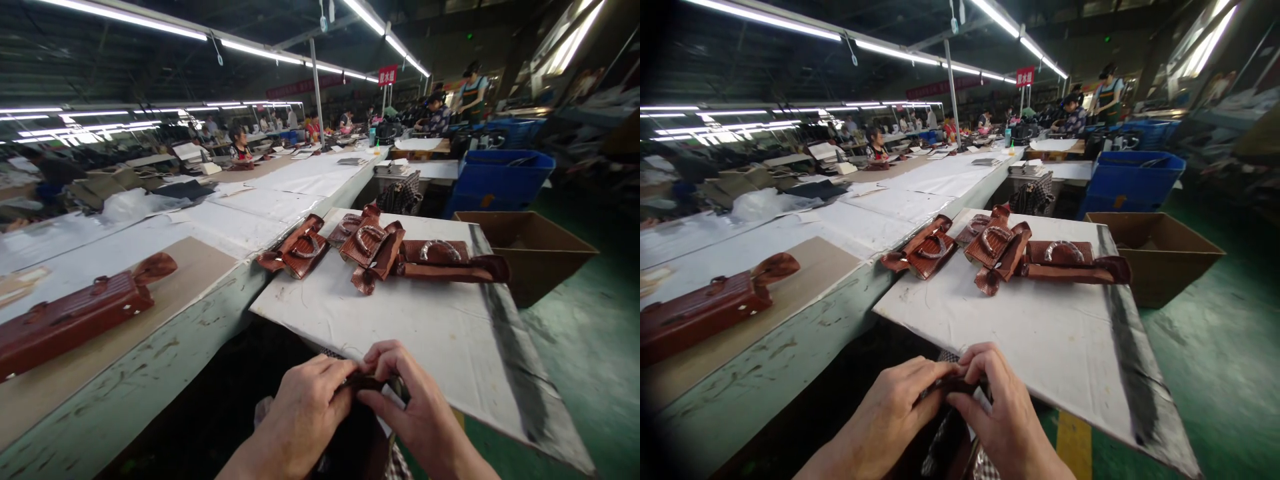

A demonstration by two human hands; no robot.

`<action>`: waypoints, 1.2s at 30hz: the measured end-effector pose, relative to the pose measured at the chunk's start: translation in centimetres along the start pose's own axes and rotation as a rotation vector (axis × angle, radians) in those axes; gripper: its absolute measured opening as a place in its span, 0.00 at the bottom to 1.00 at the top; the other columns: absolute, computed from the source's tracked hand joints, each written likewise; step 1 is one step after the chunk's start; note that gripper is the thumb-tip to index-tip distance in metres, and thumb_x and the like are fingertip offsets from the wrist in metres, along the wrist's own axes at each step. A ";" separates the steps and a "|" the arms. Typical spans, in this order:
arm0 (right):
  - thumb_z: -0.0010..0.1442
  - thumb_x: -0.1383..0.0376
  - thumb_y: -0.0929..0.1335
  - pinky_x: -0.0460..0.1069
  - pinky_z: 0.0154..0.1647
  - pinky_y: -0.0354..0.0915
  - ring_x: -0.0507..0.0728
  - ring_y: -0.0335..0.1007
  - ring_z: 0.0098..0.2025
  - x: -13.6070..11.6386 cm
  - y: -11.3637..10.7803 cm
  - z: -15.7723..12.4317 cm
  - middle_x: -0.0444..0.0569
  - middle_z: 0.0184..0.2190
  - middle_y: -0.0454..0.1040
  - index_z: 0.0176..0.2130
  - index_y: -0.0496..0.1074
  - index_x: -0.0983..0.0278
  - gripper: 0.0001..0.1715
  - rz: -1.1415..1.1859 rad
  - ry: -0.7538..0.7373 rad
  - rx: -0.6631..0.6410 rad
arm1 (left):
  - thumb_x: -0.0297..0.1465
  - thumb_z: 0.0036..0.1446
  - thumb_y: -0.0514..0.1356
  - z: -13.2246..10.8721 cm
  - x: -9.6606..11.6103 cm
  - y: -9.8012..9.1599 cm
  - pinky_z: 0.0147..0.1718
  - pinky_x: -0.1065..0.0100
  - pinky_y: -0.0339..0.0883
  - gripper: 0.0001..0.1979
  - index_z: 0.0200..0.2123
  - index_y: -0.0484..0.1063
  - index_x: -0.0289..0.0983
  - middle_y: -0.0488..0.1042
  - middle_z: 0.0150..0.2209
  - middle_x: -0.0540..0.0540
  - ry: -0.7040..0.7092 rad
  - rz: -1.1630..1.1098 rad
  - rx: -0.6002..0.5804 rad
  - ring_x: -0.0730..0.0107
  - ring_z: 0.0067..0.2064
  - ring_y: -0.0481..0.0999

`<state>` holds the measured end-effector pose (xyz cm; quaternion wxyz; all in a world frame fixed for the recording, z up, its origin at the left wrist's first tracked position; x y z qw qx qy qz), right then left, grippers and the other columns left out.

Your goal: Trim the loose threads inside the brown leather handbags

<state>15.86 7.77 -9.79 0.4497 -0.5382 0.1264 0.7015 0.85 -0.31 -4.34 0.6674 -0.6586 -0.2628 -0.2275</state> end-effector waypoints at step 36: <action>0.48 0.77 0.71 0.59 0.44 0.62 0.61 0.63 0.43 -2.8 -2.5 -0.3 0.48 0.42 0.67 0.35 0.72 0.60 0.16 -0.454 0.097 -0.033 | 0.22 0.60 0.56 0.5 0.9 1.5 0.31 0.71 0.67 0.08 0.36 0.73 0.38 0.79 0.34 0.48 0.011 0.244 -0.032 0.66 0.34 0.78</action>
Point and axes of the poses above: each hand's wrist, its own z-axis towards the middle knuckle, its own y-axis out of the palm, x = y × z, the point moved 2 cm from there along z, towards the middle knuckle
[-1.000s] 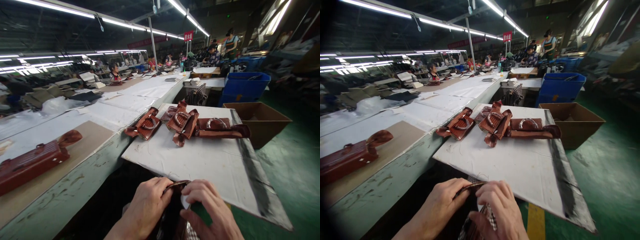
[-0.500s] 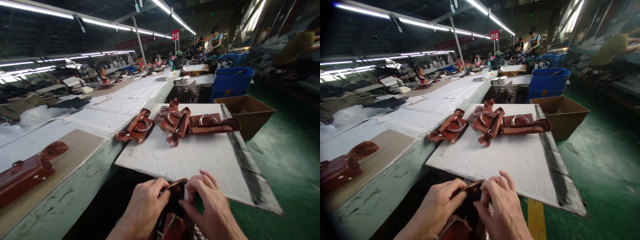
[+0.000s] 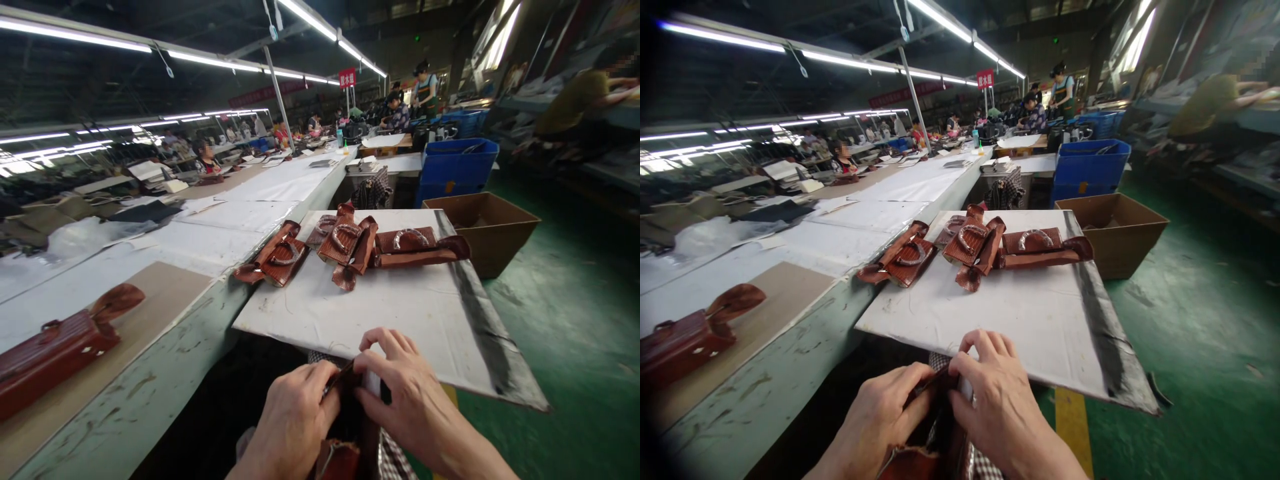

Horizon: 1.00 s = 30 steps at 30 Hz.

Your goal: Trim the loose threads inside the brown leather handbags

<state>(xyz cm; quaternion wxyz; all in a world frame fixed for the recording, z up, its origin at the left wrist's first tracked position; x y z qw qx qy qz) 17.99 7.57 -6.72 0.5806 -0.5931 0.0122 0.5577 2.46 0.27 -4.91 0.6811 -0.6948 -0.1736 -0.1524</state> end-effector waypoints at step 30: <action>0.53 0.74 0.69 0.56 0.57 0.64 0.57 0.71 0.53 2.4 3.0 -0.4 0.52 0.52 0.74 0.54 0.62 0.60 0.30 0.991 0.230 -0.118 | 0.14 0.50 0.48 0.0 -0.4 -2.3 0.40 0.72 0.67 0.23 0.45 0.62 0.43 0.77 0.41 0.53 -0.081 -0.190 -0.071 0.68 0.43 0.78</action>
Point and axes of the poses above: each hand's wrist, its own z-axis towards the middle knuckle, its own y-axis out of the palm, x = y × z, the point moved 2 cm from there along z, towards the middle knuckle
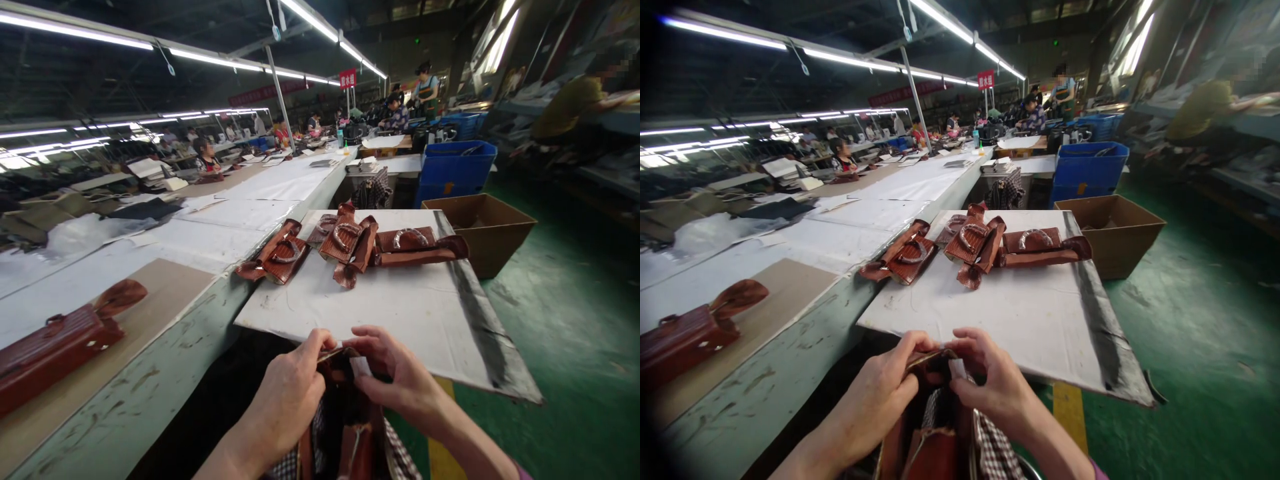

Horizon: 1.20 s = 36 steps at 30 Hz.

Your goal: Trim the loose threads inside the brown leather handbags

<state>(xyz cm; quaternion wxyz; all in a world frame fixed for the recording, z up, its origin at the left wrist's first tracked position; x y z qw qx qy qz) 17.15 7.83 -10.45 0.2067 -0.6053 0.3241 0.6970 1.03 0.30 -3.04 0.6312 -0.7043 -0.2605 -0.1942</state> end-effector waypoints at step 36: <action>0.51 0.77 0.62 0.53 0.49 0.69 0.57 0.74 0.47 2.4 5.2 -2.4 0.48 0.50 0.74 0.56 0.61 0.58 0.34 -0.291 0.115 -0.088 | 0.17 0.51 0.52 -6.9 -4.0 1.0 0.57 0.65 0.62 0.14 0.25 0.71 0.40 0.71 0.56 0.51 -0.163 -0.190 0.204 0.65 0.57 0.71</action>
Point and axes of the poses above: each hand's wrist, its own z-axis towards the middle knuckle, its own y-axis out of the palm, x = y × z, the point moved 2 cm from there along z, towards the middle knuckle
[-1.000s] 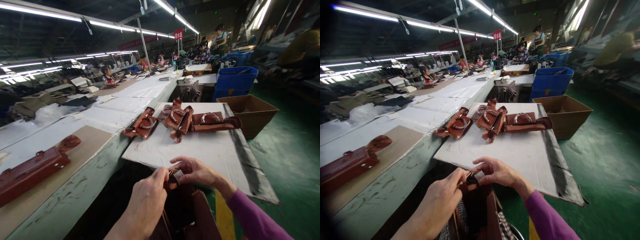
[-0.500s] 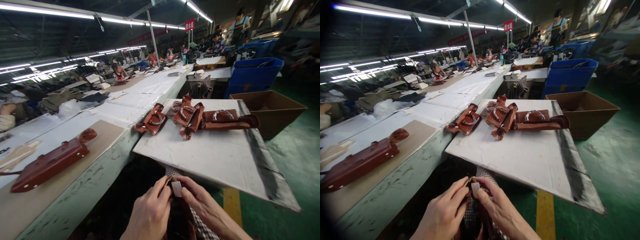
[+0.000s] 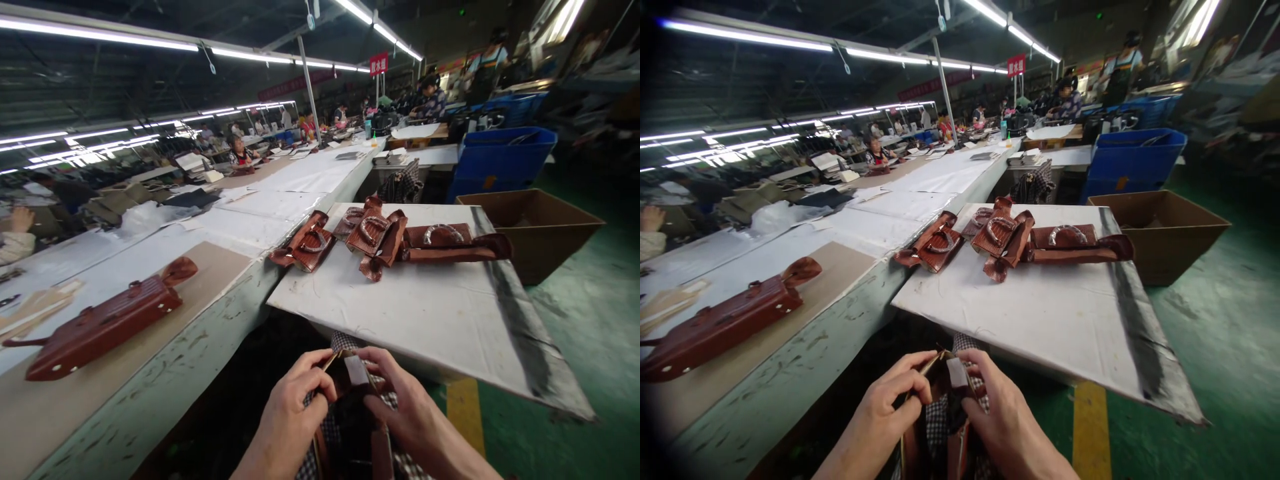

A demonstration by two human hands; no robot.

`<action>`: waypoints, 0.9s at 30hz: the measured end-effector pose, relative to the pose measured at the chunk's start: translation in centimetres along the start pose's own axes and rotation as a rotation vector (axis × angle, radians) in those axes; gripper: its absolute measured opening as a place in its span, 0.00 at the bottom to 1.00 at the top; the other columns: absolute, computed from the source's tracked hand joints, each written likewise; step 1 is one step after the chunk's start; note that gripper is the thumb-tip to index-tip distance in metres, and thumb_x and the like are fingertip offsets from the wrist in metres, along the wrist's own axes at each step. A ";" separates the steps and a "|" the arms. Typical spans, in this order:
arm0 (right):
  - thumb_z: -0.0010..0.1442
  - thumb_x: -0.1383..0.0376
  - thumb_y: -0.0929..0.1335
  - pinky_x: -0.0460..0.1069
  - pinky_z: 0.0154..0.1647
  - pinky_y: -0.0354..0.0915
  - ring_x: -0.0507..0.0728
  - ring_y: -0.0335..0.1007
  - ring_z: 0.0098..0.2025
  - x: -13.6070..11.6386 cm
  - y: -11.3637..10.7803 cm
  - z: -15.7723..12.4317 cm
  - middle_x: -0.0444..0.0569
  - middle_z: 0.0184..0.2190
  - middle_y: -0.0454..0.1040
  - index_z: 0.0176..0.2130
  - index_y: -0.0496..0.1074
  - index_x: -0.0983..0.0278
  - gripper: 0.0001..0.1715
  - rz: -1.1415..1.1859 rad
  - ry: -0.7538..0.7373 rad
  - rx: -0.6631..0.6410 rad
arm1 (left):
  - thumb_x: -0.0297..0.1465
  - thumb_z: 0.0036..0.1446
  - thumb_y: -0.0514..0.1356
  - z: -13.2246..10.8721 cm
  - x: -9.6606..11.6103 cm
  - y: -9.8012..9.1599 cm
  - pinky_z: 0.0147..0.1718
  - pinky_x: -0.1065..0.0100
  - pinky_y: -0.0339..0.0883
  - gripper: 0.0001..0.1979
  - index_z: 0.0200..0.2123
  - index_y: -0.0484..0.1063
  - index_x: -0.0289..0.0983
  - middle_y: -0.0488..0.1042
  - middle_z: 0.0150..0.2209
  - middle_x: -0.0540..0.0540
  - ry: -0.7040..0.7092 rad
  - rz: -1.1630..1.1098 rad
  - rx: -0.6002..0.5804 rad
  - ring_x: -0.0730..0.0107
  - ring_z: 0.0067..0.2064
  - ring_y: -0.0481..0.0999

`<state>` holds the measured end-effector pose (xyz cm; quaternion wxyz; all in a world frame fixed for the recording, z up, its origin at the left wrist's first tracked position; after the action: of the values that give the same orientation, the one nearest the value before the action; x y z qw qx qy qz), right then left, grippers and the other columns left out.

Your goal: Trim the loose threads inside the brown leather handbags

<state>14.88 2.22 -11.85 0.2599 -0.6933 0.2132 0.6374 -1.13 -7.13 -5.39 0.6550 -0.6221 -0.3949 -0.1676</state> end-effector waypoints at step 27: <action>0.58 0.75 0.63 0.51 0.48 0.66 0.55 0.72 0.46 1.4 -0.9 0.7 0.43 0.46 0.74 0.50 0.65 0.56 0.23 -0.149 -0.141 0.058 | 0.14 0.53 0.50 1.9 0.1 1.0 0.52 0.61 0.69 0.22 0.31 0.77 0.45 0.65 0.59 0.51 0.139 0.404 -0.114 0.63 0.60 0.64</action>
<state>15.06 3.40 -13.24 0.3410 -0.6529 0.1606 0.6570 -0.90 -5.07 -6.17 0.6647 -0.7115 -0.2061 -0.0973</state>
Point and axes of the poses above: each hand's wrist, its own z-axis towards the middle knuckle, its own y-axis out of the palm, x = y × z, the point moved 2 cm from there along z, towards the middle knuckle
